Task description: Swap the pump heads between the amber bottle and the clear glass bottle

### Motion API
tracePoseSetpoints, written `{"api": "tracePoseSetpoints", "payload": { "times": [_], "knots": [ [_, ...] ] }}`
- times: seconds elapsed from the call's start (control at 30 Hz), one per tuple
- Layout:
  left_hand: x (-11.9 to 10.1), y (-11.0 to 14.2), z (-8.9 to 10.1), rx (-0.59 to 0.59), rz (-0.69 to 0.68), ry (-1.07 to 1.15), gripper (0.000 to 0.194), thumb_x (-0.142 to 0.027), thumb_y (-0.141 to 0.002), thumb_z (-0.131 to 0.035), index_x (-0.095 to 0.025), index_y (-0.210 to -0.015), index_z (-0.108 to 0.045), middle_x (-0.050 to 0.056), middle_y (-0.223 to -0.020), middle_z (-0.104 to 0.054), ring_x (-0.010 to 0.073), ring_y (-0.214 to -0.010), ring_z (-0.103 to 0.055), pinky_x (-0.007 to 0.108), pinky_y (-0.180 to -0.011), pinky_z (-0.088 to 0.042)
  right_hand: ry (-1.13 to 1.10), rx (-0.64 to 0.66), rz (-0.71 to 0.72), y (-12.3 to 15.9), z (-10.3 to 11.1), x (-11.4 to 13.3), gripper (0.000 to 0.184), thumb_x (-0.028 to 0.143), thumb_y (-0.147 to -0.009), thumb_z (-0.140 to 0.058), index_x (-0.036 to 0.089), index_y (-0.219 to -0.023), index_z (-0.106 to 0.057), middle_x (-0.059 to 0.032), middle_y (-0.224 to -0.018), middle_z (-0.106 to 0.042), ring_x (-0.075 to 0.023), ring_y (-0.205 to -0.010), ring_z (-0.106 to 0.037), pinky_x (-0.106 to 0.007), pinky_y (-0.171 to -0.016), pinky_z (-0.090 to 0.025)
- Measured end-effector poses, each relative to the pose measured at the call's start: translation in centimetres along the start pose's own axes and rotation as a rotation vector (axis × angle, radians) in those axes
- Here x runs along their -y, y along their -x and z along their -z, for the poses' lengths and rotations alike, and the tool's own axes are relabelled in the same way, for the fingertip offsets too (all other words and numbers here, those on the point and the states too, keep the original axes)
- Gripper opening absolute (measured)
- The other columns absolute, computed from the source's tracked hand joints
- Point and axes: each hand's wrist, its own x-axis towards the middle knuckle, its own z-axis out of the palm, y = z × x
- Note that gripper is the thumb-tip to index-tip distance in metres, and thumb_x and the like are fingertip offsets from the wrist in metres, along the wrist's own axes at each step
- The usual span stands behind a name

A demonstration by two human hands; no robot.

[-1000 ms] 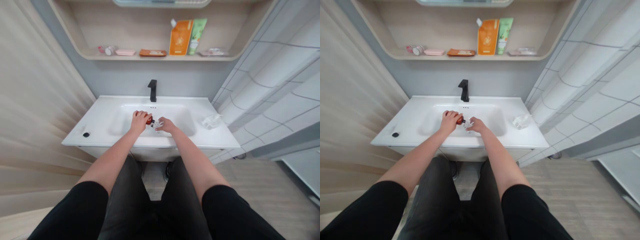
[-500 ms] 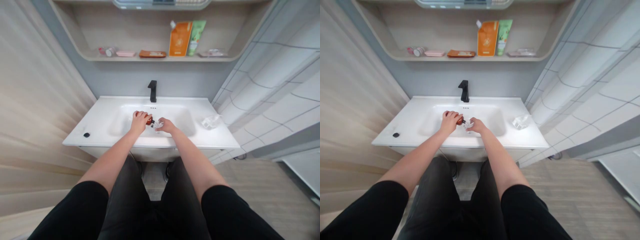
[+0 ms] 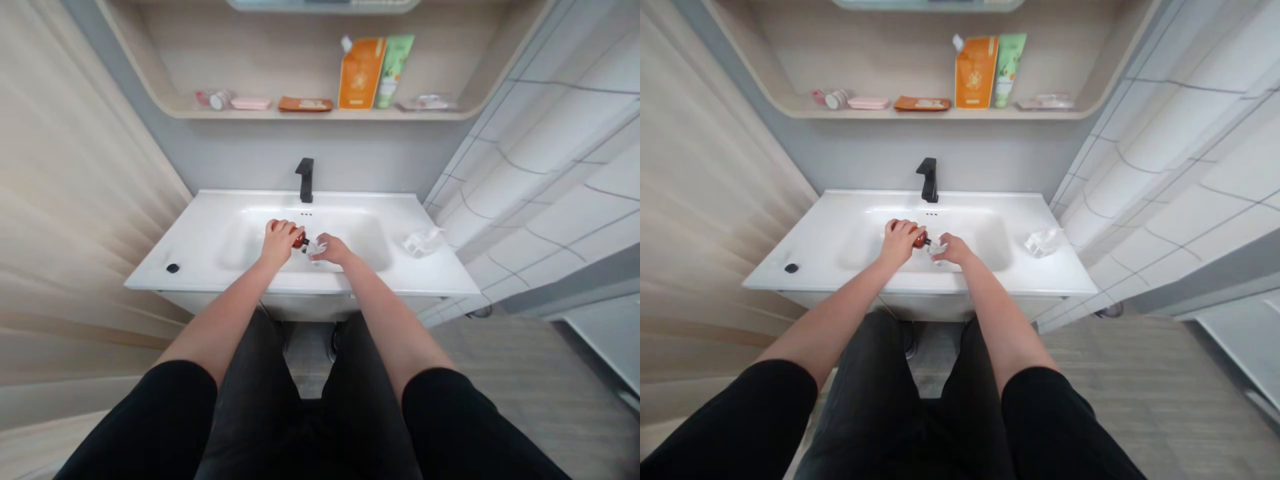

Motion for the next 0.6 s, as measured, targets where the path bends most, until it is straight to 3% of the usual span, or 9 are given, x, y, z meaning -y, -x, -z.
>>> {"api": "tracePoseSetpoints", "payload": {
  "times": [0.6],
  "knots": [
    [0.05, -0.02, -0.21, -0.025, -0.032, -0.010, 0.053, -0.012, -0.105, -0.051, -0.032, -0.150, -0.071, 0.015, -0.146, -0.073, 0.0364, -0.143, -0.057, 0.066, -0.128, -0.033, 0.027, -0.002, 0.000, 0.05, 0.02, 0.09, 0.062, 0.039, -0.061, -0.108, 0.026, -0.109, -0.071, -0.0032, -0.112, -0.082, -0.0284, -0.106, -0.077, -0.041, -0.100, -0.059]
  ]
}}
